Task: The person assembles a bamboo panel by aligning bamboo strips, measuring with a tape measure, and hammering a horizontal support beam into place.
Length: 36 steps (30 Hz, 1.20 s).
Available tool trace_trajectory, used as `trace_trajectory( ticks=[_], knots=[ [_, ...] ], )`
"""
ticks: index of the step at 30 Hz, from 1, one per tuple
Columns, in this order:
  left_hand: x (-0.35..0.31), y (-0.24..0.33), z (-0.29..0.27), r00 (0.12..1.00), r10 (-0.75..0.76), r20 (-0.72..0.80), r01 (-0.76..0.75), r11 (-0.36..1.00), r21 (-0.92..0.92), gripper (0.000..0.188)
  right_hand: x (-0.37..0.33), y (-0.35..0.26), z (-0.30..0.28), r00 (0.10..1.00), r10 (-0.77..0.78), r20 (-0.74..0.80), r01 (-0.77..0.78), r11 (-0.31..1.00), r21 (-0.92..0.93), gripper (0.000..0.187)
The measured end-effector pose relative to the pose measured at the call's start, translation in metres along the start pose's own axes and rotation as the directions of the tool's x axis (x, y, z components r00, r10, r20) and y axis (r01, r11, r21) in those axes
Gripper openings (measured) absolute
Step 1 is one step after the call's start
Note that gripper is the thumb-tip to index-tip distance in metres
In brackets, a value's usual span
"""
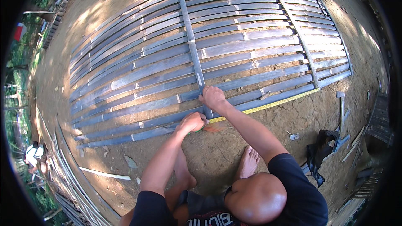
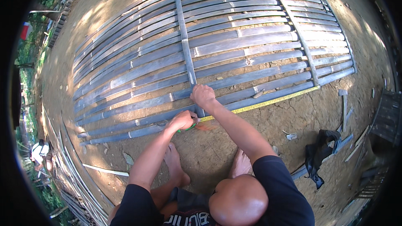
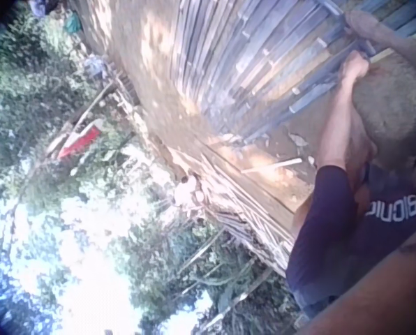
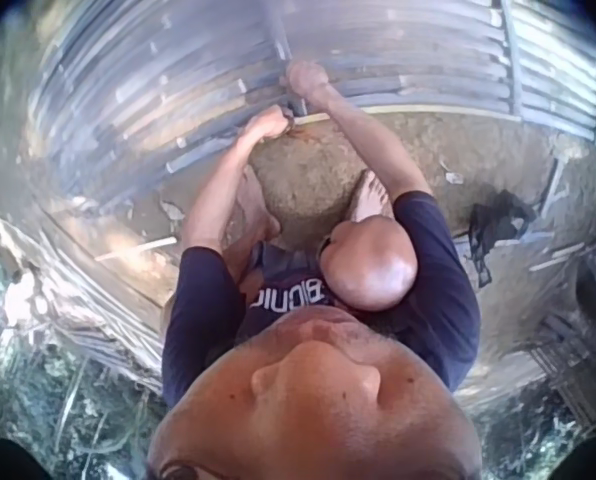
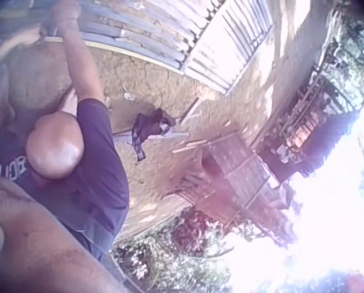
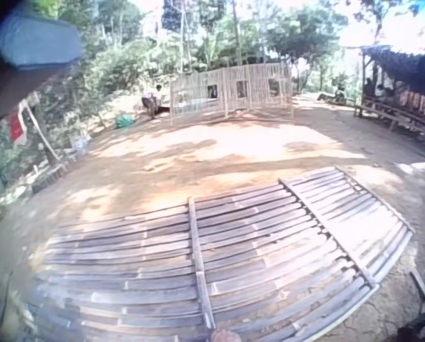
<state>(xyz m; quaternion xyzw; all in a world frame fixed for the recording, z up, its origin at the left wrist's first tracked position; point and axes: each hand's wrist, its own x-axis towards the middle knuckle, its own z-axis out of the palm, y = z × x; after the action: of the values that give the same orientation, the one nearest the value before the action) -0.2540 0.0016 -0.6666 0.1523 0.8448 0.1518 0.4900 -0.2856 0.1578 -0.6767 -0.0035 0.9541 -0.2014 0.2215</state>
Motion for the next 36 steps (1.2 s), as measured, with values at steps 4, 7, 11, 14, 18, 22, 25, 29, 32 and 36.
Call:
trace_trajectory(
  ticks=[4, 7, 11, 14, 18, 22, 25, 29, 32, 36],
  knots=[
    [0.002, -0.002, 0.004, 1.000, -0.006, -0.017, 0.006, 1.000, -0.009, 0.031, 0.006, 0.003, 0.006, 1.000, -0.022, 0.008, 0.022, 0.999, -0.035, 0.054],
    [-0.002, -0.002, 0.004, 0.999, 0.035, -0.028, -0.035, 0.999, 0.015, 0.028, 0.006, 0.003, 0.006, 0.999, -0.053, 0.008, 0.054, 0.996, -0.071, 0.053],
    [0.021, -0.025, 0.015, 0.994, 0.095, -0.046, -0.095, 0.995, 0.013, 0.028, 0.005, 0.004, 0.001, 0.995, -0.098, -0.032, 0.092, 0.986, -0.137, 0.055],
    [0.014, -0.011, 0.009, 0.996, 0.071, -0.059, -0.071, 0.997, 0.008, 0.026, 0.006, 0.009, -0.003, 0.999, -0.029, 0.024, 0.032, 0.993, -0.114, 0.052],
    [0.005, -0.008, 0.006, 0.995, 0.039, -0.094, -0.039, 0.999, 0.006, 0.025, 0.008, 0.008, -0.013, 0.998, -0.015, 0.066, 0.021, 0.996, -0.089, 0.055],
    [-0.001, 0.001, 0.001, 0.999, -0.042, -0.012, 0.042, 0.998, -0.051, 0.028, 0.010, 0.014, -0.010, 0.995, -0.027, 0.098, 0.034, 0.997, -0.070, 0.058],
    [-0.003, 0.005, -0.003, 0.999, -0.052, 0.000, 0.052, 0.998, -0.047, 0.029, 0.008, 0.014, -0.012, 0.994, -0.019, 0.105, 0.025, 0.998, -0.060, 0.059],
    [0.000, -0.001, -0.001, 0.999, -0.048, -0.010, 0.047, 0.997, -0.056, 0.031, 0.010, 0.014, -0.011, 0.994, -0.025, 0.109, 0.030, 0.999, -0.045, 0.060],
    [-0.001, 0.002, -0.002, 0.998, -0.068, 0.005, 0.068, 0.995, -0.069, 0.031, 0.009, 0.015, -0.010, 0.995, -0.013, 0.096, 0.016, 0.999, -0.030, 0.060],
    [0.000, 0.001, -0.002, 0.999, -0.039, -0.008, 0.039, 0.998, -0.042, 0.030, 0.009, 0.015, -0.011, 0.995, -0.004, 0.101, 0.007, 1.000, -0.026, 0.059]
  ],
)
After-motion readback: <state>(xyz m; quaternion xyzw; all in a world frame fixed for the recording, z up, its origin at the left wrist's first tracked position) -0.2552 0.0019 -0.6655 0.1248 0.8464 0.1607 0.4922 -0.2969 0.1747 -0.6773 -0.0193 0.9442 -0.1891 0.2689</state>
